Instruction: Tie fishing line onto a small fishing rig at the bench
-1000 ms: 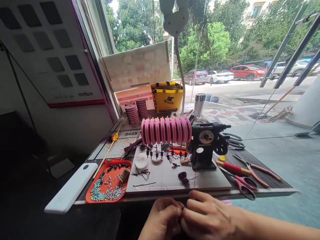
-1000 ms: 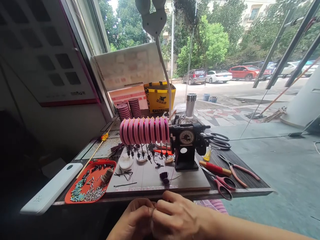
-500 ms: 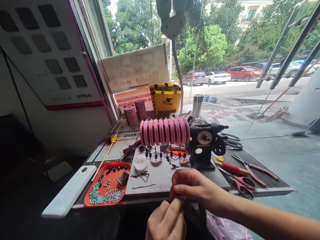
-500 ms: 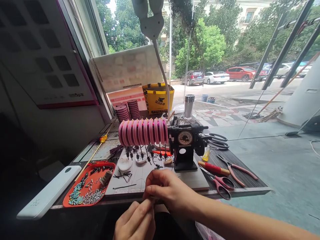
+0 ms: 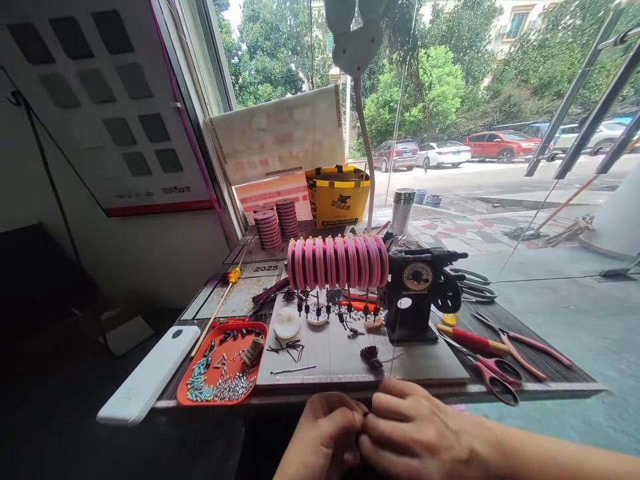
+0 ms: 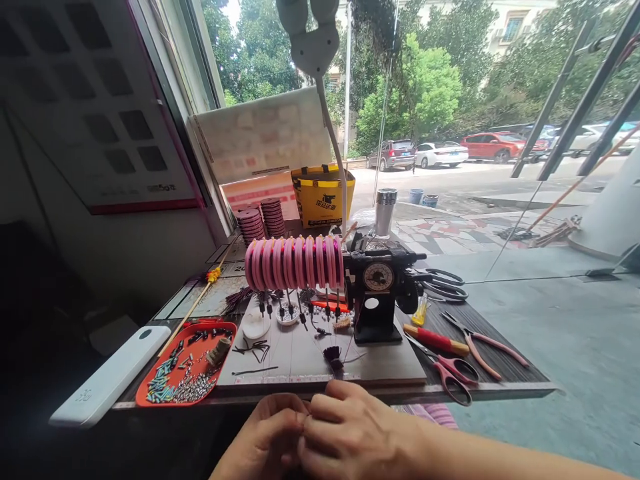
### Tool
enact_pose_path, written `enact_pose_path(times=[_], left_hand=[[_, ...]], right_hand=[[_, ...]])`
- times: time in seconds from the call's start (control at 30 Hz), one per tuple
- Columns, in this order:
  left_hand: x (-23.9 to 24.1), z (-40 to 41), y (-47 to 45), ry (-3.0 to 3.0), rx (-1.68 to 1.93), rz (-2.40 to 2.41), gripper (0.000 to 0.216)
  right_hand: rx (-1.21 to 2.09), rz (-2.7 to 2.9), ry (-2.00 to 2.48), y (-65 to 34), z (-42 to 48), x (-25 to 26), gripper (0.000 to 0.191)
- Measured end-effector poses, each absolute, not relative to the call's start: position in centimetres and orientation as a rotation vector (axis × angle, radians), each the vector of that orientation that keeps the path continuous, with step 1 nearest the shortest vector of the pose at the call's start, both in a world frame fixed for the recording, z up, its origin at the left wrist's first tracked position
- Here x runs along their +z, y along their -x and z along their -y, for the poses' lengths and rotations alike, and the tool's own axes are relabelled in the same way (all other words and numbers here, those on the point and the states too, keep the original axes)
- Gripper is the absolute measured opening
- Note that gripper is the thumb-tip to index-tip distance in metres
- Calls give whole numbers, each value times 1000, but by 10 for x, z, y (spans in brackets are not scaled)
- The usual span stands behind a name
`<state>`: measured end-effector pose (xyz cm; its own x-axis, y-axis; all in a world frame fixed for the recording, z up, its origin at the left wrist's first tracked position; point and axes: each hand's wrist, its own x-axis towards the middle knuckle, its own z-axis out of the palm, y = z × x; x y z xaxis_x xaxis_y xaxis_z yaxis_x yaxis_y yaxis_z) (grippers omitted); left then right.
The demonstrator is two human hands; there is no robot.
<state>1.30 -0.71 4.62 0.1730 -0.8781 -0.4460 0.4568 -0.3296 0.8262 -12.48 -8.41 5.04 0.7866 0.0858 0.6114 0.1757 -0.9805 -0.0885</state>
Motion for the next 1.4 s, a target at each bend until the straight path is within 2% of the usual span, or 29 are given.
enact_pose_path(times=[0.1,0.23,0.3,0.37,0.43,0.47,0.57,0.6,0.63,0.7,0.83,0.93,1.0,1.1,1.23,1.3,1.4], left_hand=[[39,4,-11,-1404,-1040,936,15],[21,-2,-9,-1528,71,1516,17],[14,-3,-11,-1450,565,1659,16],[12,-2,-15,-1272,845,1821,16],[15,0,-19,-1136,776,1931,19],[19,1,-20,-1146,572,1904,19],[34,3,-19,-1348,-657,1265,12],[40,4,-17,-1356,-1037,937,7],[45,4,-16,-1340,-1254,700,3],[53,5,-14,-1301,-1474,423,4],[57,7,-13,-1280,-1550,322,12],[52,7,-15,-1300,-1487,437,6],[45,5,-16,-1362,-1252,730,8],[30,1,-13,-1462,-565,1273,19],[12,-5,-9,-1474,477,1594,16],[9,-4,-13,-1418,759,1701,18],[11,0,-21,-1190,858,1912,18]], right_hand=[[-745,-61,2376,124,84,59,23],[-546,-356,1603,115,92,64,27],[-483,-361,1421,108,97,65,36],[-448,-346,1387,103,101,67,39],[-437,-333,1425,104,102,69,35],[-457,-348,1497,107,102,70,29],[-601,-249,2067,118,97,69,6],[-650,-141,2338,122,95,67,4],[-699,-12,2571,125,93,64,8],[-804,191,2869,128,90,55,18],[-994,212,2970,125,86,42,29],[-891,240,2874,123,85,45,26],[-746,94,2602,121,85,51,22],[-602,-244,1956,117,88,60,20],[-505,-379,1384,105,97,66,38],[-485,-380,1336,99,101,66,44],[-456,-357,1347,94,104,66,46]])
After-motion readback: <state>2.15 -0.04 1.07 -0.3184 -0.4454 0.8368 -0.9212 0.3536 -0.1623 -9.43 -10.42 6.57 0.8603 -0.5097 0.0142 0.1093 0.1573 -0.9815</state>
